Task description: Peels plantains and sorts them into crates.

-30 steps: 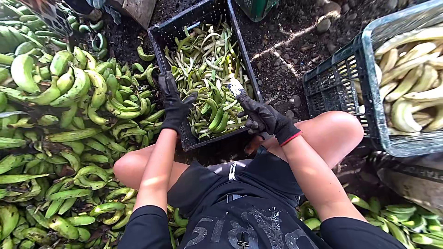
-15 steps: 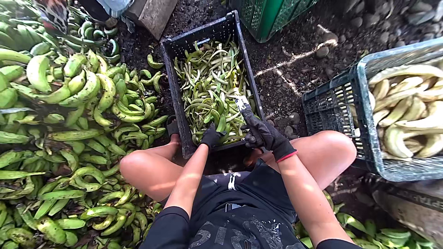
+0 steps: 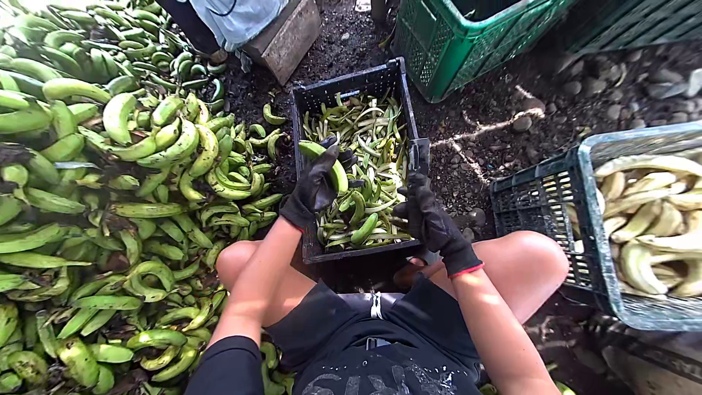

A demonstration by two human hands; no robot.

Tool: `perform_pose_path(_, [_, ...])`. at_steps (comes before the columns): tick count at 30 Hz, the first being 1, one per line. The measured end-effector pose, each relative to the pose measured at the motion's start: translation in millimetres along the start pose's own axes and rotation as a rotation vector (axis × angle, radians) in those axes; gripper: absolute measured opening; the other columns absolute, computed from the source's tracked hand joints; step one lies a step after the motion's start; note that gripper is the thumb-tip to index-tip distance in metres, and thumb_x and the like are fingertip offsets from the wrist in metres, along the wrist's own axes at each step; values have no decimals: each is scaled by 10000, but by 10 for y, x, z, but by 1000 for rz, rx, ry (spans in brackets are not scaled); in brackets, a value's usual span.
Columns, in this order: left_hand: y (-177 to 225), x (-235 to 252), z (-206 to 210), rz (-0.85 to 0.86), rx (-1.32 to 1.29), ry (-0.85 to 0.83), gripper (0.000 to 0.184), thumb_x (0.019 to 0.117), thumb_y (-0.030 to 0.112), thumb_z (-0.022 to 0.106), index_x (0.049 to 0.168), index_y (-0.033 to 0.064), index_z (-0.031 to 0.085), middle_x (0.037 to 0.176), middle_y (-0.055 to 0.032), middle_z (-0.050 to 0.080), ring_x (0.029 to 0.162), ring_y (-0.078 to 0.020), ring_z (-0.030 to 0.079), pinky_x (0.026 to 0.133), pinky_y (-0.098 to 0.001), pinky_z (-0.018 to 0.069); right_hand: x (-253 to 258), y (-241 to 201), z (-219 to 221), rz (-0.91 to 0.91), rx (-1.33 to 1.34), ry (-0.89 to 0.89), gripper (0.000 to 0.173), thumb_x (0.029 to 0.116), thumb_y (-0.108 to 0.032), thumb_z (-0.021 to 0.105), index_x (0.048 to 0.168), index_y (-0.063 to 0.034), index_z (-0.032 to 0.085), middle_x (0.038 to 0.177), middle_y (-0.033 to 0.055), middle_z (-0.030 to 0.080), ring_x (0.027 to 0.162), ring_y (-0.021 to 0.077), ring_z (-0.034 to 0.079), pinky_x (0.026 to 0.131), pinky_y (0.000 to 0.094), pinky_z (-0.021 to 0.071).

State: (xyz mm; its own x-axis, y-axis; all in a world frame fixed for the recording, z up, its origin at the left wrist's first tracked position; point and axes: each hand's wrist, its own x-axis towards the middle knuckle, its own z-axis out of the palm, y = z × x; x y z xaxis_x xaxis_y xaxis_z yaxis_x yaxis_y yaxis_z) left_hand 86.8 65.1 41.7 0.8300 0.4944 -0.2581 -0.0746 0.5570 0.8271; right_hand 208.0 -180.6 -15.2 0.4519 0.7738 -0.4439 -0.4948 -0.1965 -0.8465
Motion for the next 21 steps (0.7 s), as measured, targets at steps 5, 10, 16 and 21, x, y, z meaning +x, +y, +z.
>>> perform_pose_path(5, [192,-150,-150,31,290,28,560,944,62,694,1429,115,418,1167,-141,676,978,-288,716,813,-460,630,44,-159,259,-96,-189,-53,523,1010,-220,630,1485,-258,416,1326,-3,615,1109,133,635,863,375,582])
perform_pose_path(10, [37,-218,-194,233,362,96,596,1021,465,513,1492,140,350,971,11,646,793,-89,672,737,-316,614,199,-276,748,-269,-546,-88,704,965,-611,547,1518,-186,453,1366,63,613,1176,149,612,972,438,525])
perform_pose_path(16, [72,-234,-176,197,126,171,540,1081,512,172,1232,135,527,707,2,642,585,-97,637,546,-270,575,257,-330,885,-399,-1150,21,610,974,-644,447,1400,-247,626,1247,206,643,1186,450,579,879,677,467])
perform_pose_path(21, [45,-199,-193,187,201,245,554,1097,469,184,1268,102,562,749,-40,637,593,-128,628,551,-298,574,196,-395,992,-375,-1196,83,549,985,-597,484,1358,-236,664,1243,212,648,1191,457,573,874,669,462])
